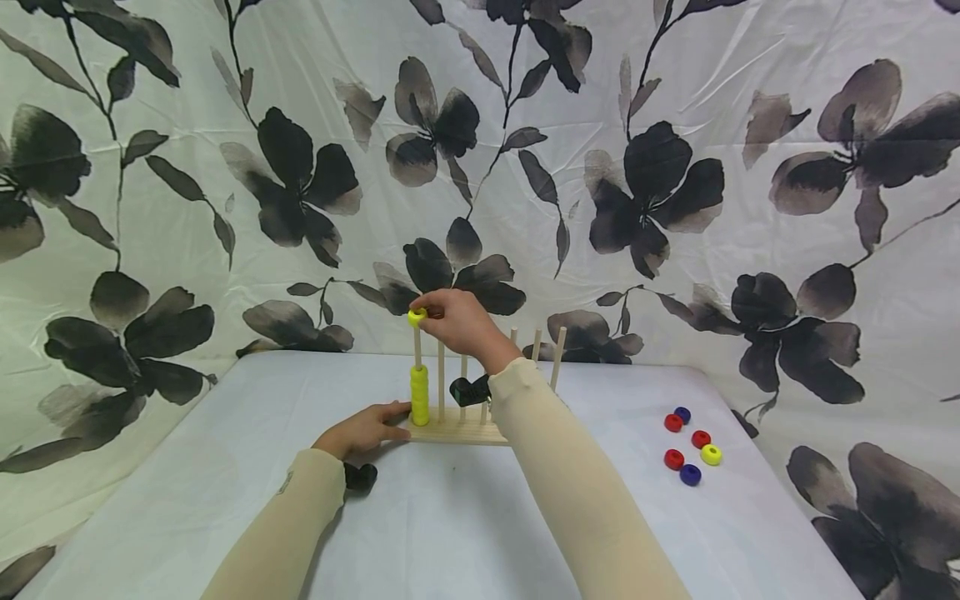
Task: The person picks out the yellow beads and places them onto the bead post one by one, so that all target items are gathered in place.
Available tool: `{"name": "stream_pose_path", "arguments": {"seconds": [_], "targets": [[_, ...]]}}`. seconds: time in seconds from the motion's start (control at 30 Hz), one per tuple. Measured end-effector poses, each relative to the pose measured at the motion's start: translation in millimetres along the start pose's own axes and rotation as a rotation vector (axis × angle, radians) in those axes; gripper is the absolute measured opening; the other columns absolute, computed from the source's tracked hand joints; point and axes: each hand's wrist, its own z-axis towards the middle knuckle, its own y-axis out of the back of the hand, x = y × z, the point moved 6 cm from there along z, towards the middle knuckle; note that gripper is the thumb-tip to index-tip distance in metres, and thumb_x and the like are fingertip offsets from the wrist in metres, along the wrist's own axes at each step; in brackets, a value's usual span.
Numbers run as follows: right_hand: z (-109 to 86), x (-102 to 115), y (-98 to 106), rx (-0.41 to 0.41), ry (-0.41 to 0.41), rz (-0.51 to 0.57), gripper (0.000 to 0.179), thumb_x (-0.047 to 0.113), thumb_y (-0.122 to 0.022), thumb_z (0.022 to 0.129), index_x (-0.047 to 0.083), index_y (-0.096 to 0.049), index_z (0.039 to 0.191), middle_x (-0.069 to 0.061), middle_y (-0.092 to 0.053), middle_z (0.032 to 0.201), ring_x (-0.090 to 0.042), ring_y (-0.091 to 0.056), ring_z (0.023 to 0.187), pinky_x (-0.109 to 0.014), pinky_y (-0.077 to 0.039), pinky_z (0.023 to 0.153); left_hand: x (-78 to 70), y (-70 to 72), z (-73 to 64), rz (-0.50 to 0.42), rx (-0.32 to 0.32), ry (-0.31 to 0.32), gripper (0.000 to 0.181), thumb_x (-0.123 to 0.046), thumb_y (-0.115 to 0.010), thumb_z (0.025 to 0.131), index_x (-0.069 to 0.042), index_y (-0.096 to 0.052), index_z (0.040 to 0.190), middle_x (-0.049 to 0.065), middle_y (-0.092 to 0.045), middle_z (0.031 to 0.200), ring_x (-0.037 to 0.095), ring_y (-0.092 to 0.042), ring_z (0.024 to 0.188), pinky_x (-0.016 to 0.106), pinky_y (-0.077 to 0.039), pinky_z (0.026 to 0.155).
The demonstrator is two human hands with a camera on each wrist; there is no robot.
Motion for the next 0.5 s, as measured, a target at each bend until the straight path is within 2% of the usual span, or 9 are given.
{"name": "stream_pose_path", "arguments": {"seconds": [0.5], "targets": [[2.7,2.5,-1.1,0.025,0.013,-0.052,0.027,0.016,-0.061,0.095,0.013,-0.068,0.121,-0.003,-0.068,0.120,-0.014,-0.066,0.110,-0.028,-0.054,0.094,-1.4,1.3,0.4,0.031,0.005,0.003,0.067,-0.036,-0.069,0.087,-0.026,-0.042,0.148,0.010,-0.028,0.160,0.035,-0.018,0.149,0.063,-0.014,0.117]]}}
